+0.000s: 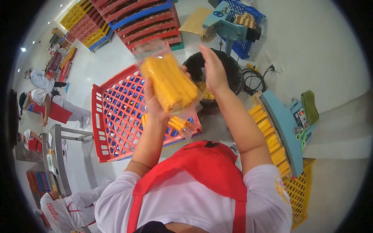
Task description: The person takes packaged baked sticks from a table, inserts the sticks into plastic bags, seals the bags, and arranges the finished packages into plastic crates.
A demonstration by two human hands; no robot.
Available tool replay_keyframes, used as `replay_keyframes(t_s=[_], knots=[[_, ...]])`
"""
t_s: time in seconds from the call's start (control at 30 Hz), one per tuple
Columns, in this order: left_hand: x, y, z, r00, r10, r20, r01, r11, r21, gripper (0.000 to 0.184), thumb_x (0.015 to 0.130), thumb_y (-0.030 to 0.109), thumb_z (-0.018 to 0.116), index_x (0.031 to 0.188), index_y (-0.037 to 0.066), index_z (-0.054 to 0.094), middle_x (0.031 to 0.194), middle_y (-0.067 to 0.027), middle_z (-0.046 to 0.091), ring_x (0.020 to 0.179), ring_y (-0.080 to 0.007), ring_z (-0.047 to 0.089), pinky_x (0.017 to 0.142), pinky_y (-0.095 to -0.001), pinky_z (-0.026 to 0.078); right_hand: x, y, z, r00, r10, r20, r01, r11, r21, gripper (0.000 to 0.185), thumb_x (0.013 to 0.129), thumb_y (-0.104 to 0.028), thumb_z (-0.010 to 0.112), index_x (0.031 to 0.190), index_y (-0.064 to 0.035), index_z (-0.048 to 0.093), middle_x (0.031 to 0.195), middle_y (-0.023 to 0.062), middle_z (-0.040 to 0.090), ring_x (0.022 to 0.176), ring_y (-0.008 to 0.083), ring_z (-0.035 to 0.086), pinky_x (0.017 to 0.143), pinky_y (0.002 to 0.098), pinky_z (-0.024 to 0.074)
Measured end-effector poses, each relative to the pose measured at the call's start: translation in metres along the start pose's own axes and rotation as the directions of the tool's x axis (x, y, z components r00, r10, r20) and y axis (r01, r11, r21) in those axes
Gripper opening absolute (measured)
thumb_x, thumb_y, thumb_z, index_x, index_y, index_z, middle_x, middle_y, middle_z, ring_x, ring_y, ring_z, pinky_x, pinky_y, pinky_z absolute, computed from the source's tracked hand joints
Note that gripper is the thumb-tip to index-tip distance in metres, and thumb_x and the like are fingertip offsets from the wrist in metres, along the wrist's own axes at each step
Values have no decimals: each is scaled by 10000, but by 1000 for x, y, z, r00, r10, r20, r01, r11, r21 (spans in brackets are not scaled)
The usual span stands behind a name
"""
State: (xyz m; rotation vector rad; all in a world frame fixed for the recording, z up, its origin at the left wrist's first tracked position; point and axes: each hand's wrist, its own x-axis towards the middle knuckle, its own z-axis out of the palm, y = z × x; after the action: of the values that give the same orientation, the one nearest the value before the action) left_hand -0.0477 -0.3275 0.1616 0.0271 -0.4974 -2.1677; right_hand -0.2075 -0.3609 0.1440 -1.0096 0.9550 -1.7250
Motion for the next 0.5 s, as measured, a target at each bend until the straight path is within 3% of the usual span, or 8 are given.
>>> replay_keyframes(t_s=[0.03,0.07,0.1,0.13,0.23,0.3,0.43,0.5], knots=[[1,7,1,981,176,86,-185,976,116,681,771,466,520,1270,59,299,1234,-154,405,1100,-314,436,930,-450,349,-12,-1,-2,968,240,-69,-227,961,157,558,862,-470,363,1234,-55,388,1189,120,437,1123,180,359,910,385,292],[2,14,1,924,333,190,-370,905,209,663,789,436,509,1278,53,277,1235,-135,407,1120,-295,423,940,-447,337,-24,22,-19,922,387,-1,-365,870,332,643,836,-534,350,1267,-58,324,1194,147,416,1117,244,371,929,421,273],[1,22,1,903,363,230,-418,866,275,712,743,387,605,1279,56,273,1266,-111,370,1152,-277,389,951,-427,331,-39,45,-31,805,579,127,-546,641,539,719,803,-595,348,1283,-63,288,1209,160,392,1113,268,371,956,440,239],[0,26,-5,901,365,235,-421,866,271,712,743,387,605,1279,56,273,1266,-111,370,1152,-277,389,951,-427,331,-55,59,-37,668,717,199,-682,483,550,760,787,-629,328,1296,-69,251,1216,177,400,1108,285,400,923,477,281],[-3,23,-21,931,293,219,-357,858,369,843,668,311,703,1308,53,219,1289,-106,339,1182,-257,355,965,-400,316,-75,42,-2,656,703,275,-673,380,634,751,796,-635,282,1290,-70,273,1232,171,402,1129,286,407,929,467,302],[-9,16,-18,928,296,225,-369,803,468,901,637,289,728,1317,52,186,1289,-108,337,1181,-254,357,965,-393,314,-72,14,19,741,315,593,-672,359,648,695,830,-591,208,1297,-85,300,1294,126,365,1177,275,370,985,427,255],[-12,12,-5,908,314,277,-418,652,632,1022,575,243,777,1335,51,121,1289,-111,335,1180,-248,361,965,-377,312,-65,0,24,750,396,530,-661,420,622,693,829,-590,223,1294,-83,308,1286,116,376,1163,256,392,967,385,301],[-11,10,1,893,303,333,-450,621,641,1086,545,222,791,1340,50,71,1289,-115,331,1178,-247,363,961,-372,313,-69,1,27,710,400,580,-701,323,636,652,842,-561,250,1278,-82,326,1250,108,416,1118,263,439,925,389,359]])
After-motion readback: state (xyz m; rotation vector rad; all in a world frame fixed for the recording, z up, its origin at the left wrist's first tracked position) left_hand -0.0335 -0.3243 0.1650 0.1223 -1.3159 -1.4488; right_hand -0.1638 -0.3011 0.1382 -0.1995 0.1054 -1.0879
